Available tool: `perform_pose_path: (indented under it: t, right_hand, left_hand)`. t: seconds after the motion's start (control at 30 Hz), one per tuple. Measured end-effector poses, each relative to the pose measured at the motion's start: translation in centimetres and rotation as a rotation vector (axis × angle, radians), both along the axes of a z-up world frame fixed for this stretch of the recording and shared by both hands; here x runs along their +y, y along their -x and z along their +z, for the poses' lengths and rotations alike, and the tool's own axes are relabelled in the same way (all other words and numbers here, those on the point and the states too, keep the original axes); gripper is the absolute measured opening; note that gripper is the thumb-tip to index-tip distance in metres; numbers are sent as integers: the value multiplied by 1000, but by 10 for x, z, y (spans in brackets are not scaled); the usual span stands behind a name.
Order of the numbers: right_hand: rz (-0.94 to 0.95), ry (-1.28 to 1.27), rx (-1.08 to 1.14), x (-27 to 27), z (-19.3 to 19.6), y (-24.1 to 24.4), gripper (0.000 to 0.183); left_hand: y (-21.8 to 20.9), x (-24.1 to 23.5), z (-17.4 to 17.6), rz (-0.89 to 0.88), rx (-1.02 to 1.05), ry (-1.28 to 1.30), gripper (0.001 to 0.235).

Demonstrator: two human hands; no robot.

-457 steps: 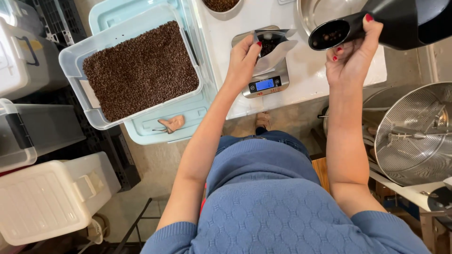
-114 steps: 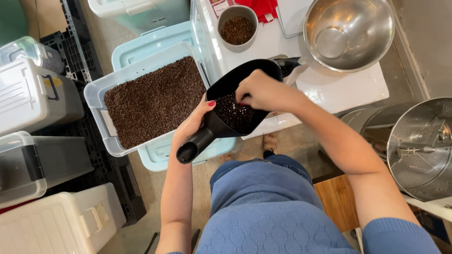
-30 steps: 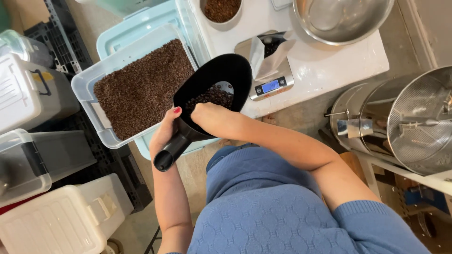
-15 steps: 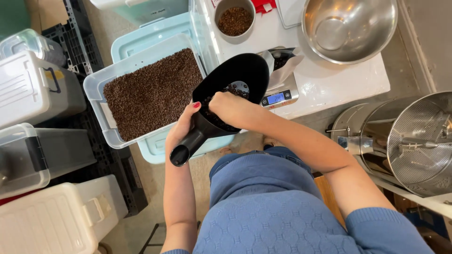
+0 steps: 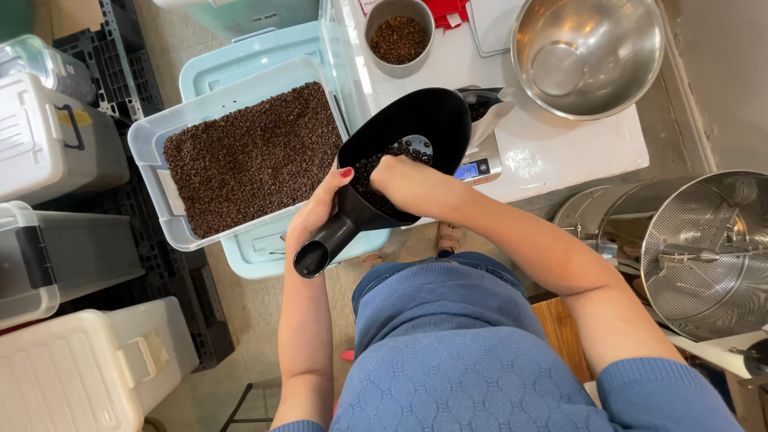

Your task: Weighing roasted coffee beans by scooping them from a storage bin into a container on a digital scale

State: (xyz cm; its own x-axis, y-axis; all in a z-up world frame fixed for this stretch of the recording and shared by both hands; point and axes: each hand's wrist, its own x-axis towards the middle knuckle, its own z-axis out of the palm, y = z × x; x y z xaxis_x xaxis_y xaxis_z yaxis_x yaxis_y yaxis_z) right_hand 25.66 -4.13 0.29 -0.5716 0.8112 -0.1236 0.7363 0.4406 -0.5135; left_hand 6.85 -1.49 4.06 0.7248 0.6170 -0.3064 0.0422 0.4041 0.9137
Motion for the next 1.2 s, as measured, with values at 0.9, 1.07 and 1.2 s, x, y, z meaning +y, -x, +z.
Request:
perform_pose_path:
  t: [0.9,1.07,1.2]
  right_hand:
    - [-408,48,-33,32,23,-172,23]
    - [-325,-105,4,25,39,-168,29]
    - [-339,-232,-140,19,39,-169,16]
  left_hand:
    - [4,20,-14,165,33,320,68]
    - [6,20,-24,186,6,340,76]
    - [7,19,-29,228,-41,390,75]
